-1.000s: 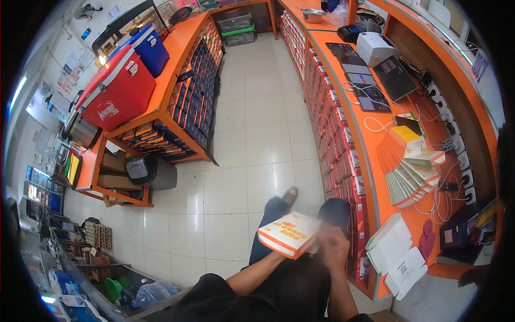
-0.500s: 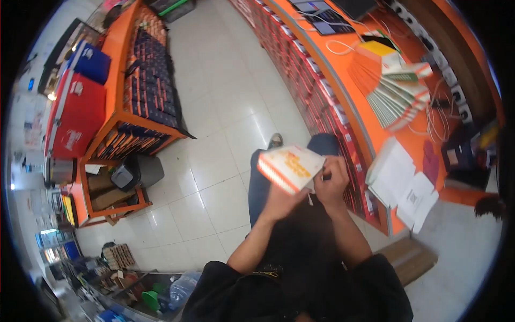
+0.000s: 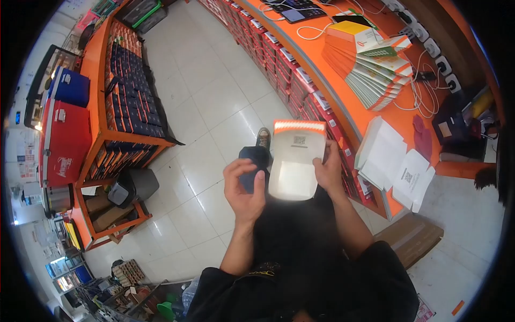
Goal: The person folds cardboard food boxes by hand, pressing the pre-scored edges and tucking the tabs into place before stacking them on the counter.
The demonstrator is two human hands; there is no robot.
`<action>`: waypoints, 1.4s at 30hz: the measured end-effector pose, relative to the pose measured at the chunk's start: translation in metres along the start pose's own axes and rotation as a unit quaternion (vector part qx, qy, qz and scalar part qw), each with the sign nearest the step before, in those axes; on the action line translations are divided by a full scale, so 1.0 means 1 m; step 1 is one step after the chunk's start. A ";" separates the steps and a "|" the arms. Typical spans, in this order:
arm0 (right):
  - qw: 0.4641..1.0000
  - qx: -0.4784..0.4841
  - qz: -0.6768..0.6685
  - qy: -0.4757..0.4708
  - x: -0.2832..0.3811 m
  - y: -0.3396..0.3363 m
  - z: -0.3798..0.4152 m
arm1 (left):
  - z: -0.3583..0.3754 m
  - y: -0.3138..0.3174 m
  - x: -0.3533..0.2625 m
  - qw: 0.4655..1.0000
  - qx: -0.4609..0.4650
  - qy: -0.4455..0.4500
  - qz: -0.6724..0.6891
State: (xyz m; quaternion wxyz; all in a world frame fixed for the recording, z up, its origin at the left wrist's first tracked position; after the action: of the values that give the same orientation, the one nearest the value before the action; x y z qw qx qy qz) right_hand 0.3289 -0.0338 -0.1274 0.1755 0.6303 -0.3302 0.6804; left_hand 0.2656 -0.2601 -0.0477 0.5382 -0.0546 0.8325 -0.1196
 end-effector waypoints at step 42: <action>0.983 0.012 0.064 -0.170 0.045 0.020 0.035 | 0.032 0.048 0.035 0.996 0.020 -0.090 0.013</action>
State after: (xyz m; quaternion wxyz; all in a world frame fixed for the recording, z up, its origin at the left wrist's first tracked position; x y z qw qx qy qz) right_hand 0.3352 -0.0802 -0.0887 0.0651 0.7164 -0.3869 0.5769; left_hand 0.2818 -0.2259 -0.1033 0.6132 -0.0436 0.7789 -0.1242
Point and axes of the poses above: each hand's wrist, its own z-axis away from the middle knuckle, its own y-axis out of the palm, x = y × z, the point moved 4 cm from there along -z, towards the middle knuckle, and after that the axes turned 4 degrees about -x, right-handed, at the moved point
